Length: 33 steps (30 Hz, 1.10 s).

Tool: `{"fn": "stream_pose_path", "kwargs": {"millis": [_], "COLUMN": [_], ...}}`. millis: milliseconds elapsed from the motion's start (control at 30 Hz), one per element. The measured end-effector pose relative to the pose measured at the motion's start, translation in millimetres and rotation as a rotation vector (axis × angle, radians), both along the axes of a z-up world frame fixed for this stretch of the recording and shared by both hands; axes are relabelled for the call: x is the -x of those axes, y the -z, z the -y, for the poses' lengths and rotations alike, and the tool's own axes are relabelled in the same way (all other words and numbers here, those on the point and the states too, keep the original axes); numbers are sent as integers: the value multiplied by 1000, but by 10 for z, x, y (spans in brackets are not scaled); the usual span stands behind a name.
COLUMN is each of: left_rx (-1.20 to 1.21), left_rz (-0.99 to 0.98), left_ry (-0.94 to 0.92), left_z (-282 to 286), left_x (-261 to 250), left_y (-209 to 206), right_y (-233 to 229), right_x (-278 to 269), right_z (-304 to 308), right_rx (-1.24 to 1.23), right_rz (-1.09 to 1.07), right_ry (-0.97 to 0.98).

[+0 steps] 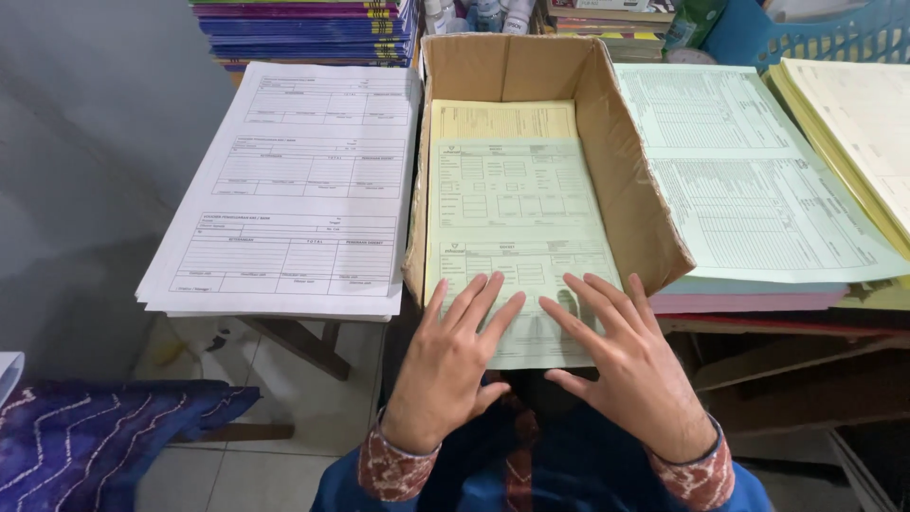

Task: Sorting and checking printed forms by flipping through stacks and placing them in a box

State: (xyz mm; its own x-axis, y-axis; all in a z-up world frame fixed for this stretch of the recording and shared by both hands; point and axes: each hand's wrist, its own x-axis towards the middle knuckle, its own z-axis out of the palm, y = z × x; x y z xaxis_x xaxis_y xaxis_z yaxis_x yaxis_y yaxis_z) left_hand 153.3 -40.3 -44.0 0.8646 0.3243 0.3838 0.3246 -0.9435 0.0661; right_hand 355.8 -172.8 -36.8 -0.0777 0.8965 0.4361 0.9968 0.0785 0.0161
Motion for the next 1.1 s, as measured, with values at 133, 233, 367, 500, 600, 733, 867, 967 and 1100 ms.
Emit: {"fn": "stream_pose_path", "kwargs": {"millis": [133,233,367,500,600,733,867,967,1100], "left_rx": [-4,-10,90,16,111,77,89,109,-34], "left_rz": [34,115,62,58,97,61,114,139,266], "left_ry": [-28,6,-16,-53,38,-89,-72,-85,6], "left_z": [-89,-132,-162,-264,-222,-222,-272,-275,-132], "left_x": [-45,-78,-127,-227,-216,-293,-368,-384,-235], "left_y": [-43,-162,-112,-7,-222,-44,81,155,-167], "right_y": [-25,-24,-47,-142,64,-130,-168,-95,-52], "right_x": [-8,-131,-157,-144,-344,-237,-267,-306,-347], "right_z": [-20,-124,-180,-226,-306,-316,-390,-436,-464], "right_rx": [-36,-61,37,37,20,46,130,151,116], "right_rz": [-2,-60,-161,-229,-185,-300,-334,-342,-384], "right_ry": [-12,-69,-90,-113,-63,-81,-60,-11,-103]}}
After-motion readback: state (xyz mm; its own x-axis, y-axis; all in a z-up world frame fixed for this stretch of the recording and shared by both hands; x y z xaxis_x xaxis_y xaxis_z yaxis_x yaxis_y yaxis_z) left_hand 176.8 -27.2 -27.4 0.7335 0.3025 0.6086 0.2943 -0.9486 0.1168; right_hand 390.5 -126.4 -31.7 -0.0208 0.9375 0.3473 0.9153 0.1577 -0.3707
